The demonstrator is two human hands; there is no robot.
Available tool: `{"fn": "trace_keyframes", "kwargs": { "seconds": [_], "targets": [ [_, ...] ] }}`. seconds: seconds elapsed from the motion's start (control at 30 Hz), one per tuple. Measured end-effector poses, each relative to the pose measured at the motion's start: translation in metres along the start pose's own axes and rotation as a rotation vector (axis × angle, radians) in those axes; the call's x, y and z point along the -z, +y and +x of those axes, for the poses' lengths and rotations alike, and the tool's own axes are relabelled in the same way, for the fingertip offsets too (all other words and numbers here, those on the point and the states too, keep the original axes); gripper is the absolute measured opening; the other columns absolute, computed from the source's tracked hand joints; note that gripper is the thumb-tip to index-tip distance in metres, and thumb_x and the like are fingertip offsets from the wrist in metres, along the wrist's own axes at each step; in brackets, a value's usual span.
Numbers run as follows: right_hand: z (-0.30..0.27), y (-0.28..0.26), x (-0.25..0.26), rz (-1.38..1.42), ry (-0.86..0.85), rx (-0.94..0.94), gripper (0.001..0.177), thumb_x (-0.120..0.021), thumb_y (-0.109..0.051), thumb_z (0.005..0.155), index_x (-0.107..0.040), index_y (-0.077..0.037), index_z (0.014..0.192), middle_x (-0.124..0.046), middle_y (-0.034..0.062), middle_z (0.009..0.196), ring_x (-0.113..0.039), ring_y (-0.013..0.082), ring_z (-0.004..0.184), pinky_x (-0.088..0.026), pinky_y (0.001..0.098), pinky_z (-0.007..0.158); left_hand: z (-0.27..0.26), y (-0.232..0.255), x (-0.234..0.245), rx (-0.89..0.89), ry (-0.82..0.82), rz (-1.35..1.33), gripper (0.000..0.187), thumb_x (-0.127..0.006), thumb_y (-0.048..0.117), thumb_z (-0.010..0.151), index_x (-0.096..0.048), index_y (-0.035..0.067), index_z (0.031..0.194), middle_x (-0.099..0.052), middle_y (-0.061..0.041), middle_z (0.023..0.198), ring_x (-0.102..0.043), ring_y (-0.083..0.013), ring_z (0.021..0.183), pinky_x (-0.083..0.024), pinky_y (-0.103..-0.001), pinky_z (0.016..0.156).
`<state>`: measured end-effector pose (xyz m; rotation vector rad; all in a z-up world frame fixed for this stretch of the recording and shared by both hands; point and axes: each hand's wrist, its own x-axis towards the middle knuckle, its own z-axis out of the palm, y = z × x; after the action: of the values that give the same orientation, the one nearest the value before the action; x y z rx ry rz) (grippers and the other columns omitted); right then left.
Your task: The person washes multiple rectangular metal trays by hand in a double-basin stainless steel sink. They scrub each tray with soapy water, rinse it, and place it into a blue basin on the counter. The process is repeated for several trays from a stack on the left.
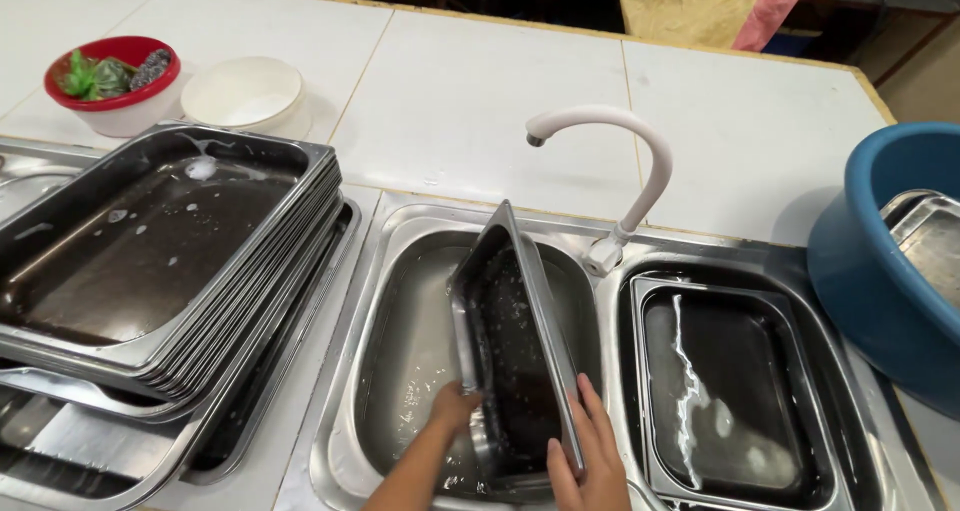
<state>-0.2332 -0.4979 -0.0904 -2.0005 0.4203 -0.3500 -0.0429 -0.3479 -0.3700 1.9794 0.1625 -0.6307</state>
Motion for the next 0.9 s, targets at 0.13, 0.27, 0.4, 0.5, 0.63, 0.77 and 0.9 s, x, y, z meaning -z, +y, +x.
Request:
{"fn": "trace_keyframes", "kwargs": {
  "seconds": [0.13, 0.27, 0.4, 0.5, 0.63, 0.77, 0.9],
  "targets": [
    [0.015, 0.033, 0.001, 0.045, 0.042, -0.043, 0.069, -0.068, -0.007, 0.079, -0.051, 0.0, 0.145, -0.049, 0.0177, 0.153, -0.054, 0.0315, 0.137, -0.06, 0.0359, 0.089, -0.008, -0.007, 0.037, 0.039, -0.021, 0.151, 0.057, -0.079, 0.02, 0.084, -0.057, 0.006, 0.135, -0.07, -0.017, 0.123, -0.072, -0.0309, 0.109, -0.058, -0.04, 0.092],
    [0.031, 0.091, 0.006, -0.202, 0.011, -0.183, 0.077, -0.082, -0.02, 0.077, -0.05, 0.007, 0.142, -0.061, 0.0267, 0.137, -0.062, 0.0365, 0.129, -0.052, 0.0395, 0.104, -0.03, 0.022, 0.078, 0.008, 0.068, 0.271, 0.053, -0.078, 0.016, 0.08, -0.062, 0.007, 0.13, -0.071, -0.016, 0.123, -0.07, -0.0328, 0.113, -0.054, -0.04, 0.098],
    [0.032, 0.119, -0.012, -0.401, -0.056, -0.276, 0.079, -0.084, -0.025, 0.073, -0.052, 0.006, 0.138, -0.063, 0.0264, 0.131, -0.065, 0.038, 0.122, -0.052, 0.0404, 0.104, -0.056, 0.048, 0.115, 0.043, 0.118, 0.313, 0.061, -0.072, 0.015, 0.082, -0.055, 0.012, 0.14, -0.073, -0.019, 0.119, -0.07, -0.0348, 0.113, -0.054, -0.042, 0.099],
    [0.035, 0.114, -0.031, -0.592, -0.123, -0.246, 0.089, -0.083, -0.018, 0.073, -0.038, 0.01, 0.145, -0.052, 0.0272, 0.137, -0.053, 0.0393, 0.13, -0.045, 0.041, 0.11, -0.074, 0.064, 0.132, 0.024, 0.175, 0.303, 0.062, -0.069, 0.012, 0.082, -0.054, 0.012, 0.142, -0.074, -0.02, 0.116, -0.071, -0.0358, 0.111, -0.054, -0.042, 0.099],
    [0.041, 0.087, -0.053, -0.838, -0.229, -0.199, 0.1, -0.08, -0.019, 0.074, -0.027, 0.011, 0.154, -0.031, 0.0273, 0.151, -0.032, 0.0417, 0.142, -0.034, 0.0448, 0.119, -0.101, 0.086, 0.132, 0.023, 0.255, 0.233, 0.063, -0.065, 0.011, 0.083, -0.051, 0.012, 0.145, -0.074, -0.02, 0.112, -0.071, -0.037, 0.107, -0.054, -0.044, 0.096],
    [0.051, 0.064, -0.078, -1.037, -0.45, -0.189, 0.092, -0.077, -0.028, 0.081, -0.028, 0.001, 0.153, -0.006, 0.0249, 0.163, -0.004, 0.0418, 0.155, -0.011, 0.0531, 0.125, -0.115, 0.095, 0.136, 0.063, 0.26, 0.049, 0.059, -0.059, 0.012, 0.086, -0.051, 0.012, 0.144, -0.076, -0.018, 0.111, -0.079, -0.0348, 0.096, -0.058, -0.043, 0.091],
    [0.062, 0.085, -0.104, -1.05, -0.387, -0.142, 0.07, -0.064, -0.031, 0.091, -0.036, -0.009, 0.15, -0.005, 0.0171, 0.167, 0.0, 0.0356, 0.158, -0.004, 0.0548, 0.126, -0.112, 0.087, 0.132, -0.223, 0.421, 0.204, 0.054, -0.068, 0.019, 0.082, -0.056, 0.01, 0.134, -0.064, -0.017, 0.128, -0.065, -0.0381, 0.112, -0.051, -0.047, 0.094]
  ]
}}
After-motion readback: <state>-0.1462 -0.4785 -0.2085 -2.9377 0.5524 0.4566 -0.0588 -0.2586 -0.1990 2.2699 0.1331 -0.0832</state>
